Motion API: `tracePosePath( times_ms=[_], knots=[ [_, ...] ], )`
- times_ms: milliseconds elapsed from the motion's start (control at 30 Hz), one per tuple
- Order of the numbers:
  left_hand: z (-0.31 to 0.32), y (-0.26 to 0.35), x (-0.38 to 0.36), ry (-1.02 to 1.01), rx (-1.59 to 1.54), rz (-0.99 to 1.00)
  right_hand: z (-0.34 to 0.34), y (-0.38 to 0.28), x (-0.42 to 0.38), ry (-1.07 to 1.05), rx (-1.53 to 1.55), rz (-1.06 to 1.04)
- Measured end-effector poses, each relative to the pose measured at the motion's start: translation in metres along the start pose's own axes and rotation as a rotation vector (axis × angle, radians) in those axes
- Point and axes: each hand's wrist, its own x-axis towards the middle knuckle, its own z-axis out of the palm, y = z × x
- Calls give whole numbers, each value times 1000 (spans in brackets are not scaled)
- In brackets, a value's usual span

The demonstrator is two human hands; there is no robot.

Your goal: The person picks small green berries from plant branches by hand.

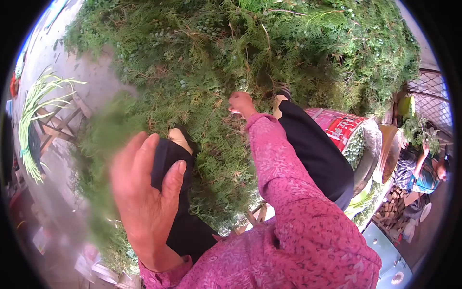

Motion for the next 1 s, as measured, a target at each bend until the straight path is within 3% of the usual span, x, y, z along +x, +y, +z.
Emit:
tracePosePath(
  times_ms=[67,167,233,333,367,433,600,667,700,767,900,1000],
  knots=[
    [1,-1,-2,6,-11,26,-17,9,-11,-275,866,248],
    [3,1,-5,11,-36,35,-30,20,-26,-320,1090,227],
    [1,5,-5,-7,-29,34,-27,23,-25,-348,992,200],
    [1,7,-4,-26,-4,21,-9,-5,-35,-133,185,86],
    [1,6,-4,-31,5,13,-1,1,-31,-135,187,86],
    [1,6,-1,-39,6,11,18,20,-26,145,-370,-140],
    [4,7,1,-42,-4,22,27,8,-34,202,-328,54],
    [5,8,1,-70,-46,-1,22,3,-35,-132,-396,-13],
    [5,8,1,-64,-48,8,20,3,-38,-122,-393,-16],
    [5,7,-2,-59,-64,1,19,6,-51,-257,552,321],
    [5,8,-6,-61,-65,12,6,16,-72,-176,916,252],
    [4,8,-8,-55,-59,25,-19,35,-50,124,774,196]
  ],
)
